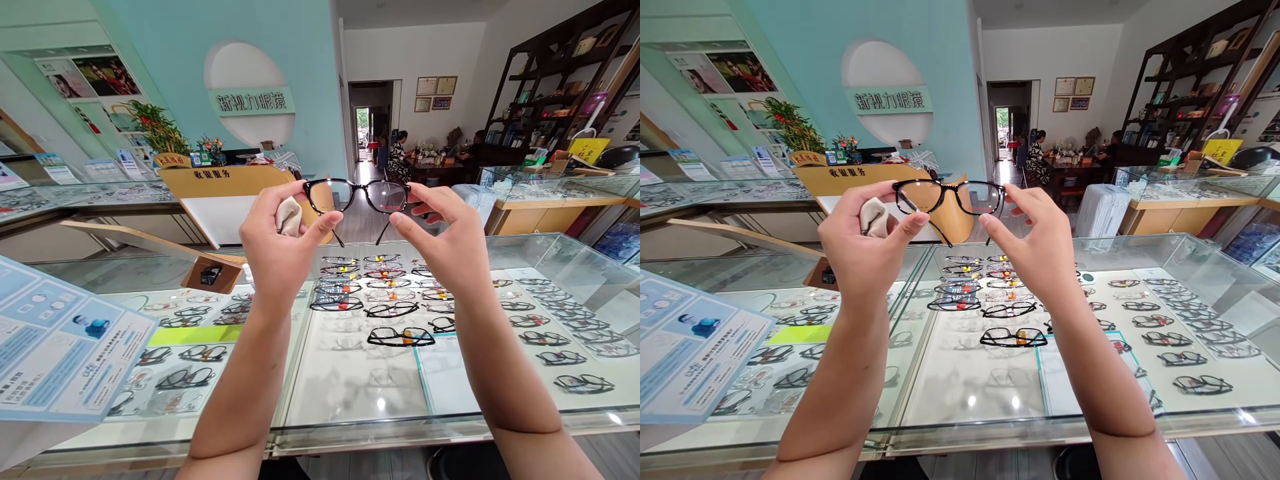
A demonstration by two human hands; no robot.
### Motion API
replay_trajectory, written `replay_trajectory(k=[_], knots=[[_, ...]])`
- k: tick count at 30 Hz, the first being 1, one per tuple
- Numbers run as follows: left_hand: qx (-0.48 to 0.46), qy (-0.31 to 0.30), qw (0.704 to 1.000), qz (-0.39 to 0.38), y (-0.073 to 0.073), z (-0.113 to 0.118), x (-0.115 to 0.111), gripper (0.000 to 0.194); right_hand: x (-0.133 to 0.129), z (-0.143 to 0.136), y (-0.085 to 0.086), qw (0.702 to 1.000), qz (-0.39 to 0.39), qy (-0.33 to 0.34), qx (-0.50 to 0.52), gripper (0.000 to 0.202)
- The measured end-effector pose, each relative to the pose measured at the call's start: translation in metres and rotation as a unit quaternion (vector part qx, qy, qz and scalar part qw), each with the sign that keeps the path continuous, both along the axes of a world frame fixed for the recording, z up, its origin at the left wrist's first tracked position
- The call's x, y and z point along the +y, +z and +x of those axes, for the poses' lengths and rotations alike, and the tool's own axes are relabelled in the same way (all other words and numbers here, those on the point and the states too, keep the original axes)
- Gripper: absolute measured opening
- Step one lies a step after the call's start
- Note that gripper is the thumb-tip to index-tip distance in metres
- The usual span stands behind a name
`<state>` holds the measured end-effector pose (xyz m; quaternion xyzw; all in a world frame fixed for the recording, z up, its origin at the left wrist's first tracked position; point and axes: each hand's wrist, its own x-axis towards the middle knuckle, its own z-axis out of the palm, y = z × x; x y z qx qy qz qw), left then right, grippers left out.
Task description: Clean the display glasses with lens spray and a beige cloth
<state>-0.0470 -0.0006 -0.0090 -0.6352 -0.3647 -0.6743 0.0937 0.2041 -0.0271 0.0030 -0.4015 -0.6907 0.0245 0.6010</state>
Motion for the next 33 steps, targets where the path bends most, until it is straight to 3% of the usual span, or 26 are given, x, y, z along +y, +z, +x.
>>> replay_trajectory(k=[15,25,33], knots=[[-0.010,-0.017,0.998,-0.053,0.000,0.000,0.005,0.060,-0.002,-0.003,-0.001,0.997,0.077,-0.016,0.017,0.049],[-0.026,-0.036,0.993,-0.109,0.007,0.009,-0.005,0.056,0.004,0.003,-0.005,0.992,0.122,-0.026,0.008,0.050],[-0.022,-0.047,0.994,-0.100,0.006,0.010,-0.004,0.056,0.004,0.004,-0.004,0.991,0.130,-0.036,-0.001,0.049]])
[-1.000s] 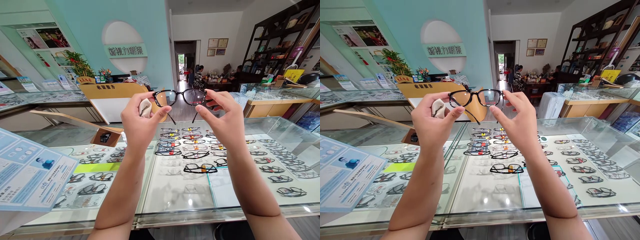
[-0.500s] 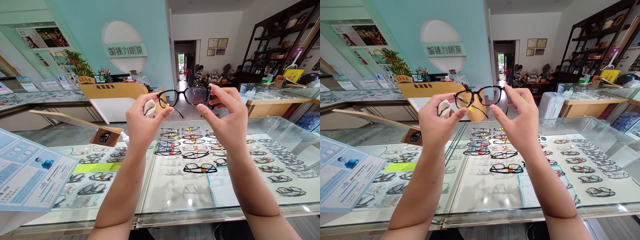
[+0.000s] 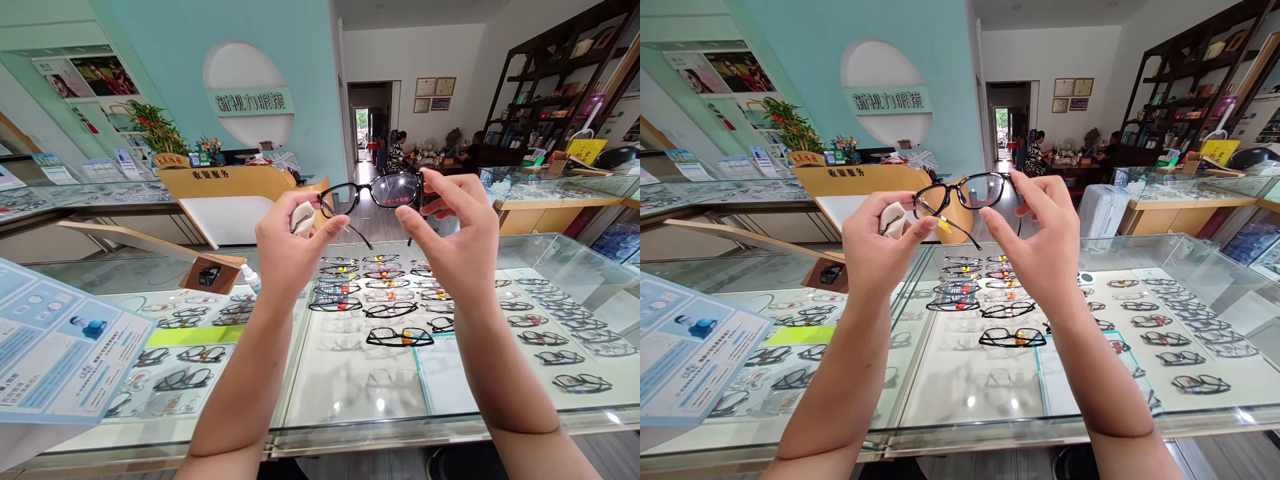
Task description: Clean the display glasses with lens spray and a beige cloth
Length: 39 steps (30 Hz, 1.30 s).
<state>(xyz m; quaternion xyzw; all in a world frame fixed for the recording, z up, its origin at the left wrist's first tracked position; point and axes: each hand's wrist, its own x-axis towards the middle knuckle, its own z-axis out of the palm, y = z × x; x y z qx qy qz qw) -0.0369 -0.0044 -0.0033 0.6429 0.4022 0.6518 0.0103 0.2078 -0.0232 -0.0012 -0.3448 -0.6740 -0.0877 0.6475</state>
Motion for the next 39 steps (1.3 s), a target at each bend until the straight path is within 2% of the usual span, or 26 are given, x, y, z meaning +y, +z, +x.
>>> replay_trajectory(k=[5,11,25,29,39], knots=[[-0.007,0.006,1.000,0.023,-0.002,-0.002,0.003,0.059,-0.002,-0.001,0.001,1.000,-0.026,0.008,0.005,0.048],[-0.025,0.035,0.996,0.077,-0.003,-0.002,0.003,0.066,-0.005,-0.003,0.006,0.995,-0.097,0.011,-0.008,0.040],[0.030,0.086,0.984,0.152,0.001,-0.006,-0.005,0.066,0.006,0.001,0.006,0.971,-0.214,0.106,0.018,0.041],[0.029,0.076,0.987,0.138,0.002,-0.007,-0.005,0.070,0.009,-0.001,0.003,0.978,-0.180,0.107,0.014,0.044],[-0.011,0.016,0.999,0.050,0.000,-0.011,0.003,0.075,0.003,-0.018,-0.003,0.999,-0.028,0.030,0.025,0.048]])
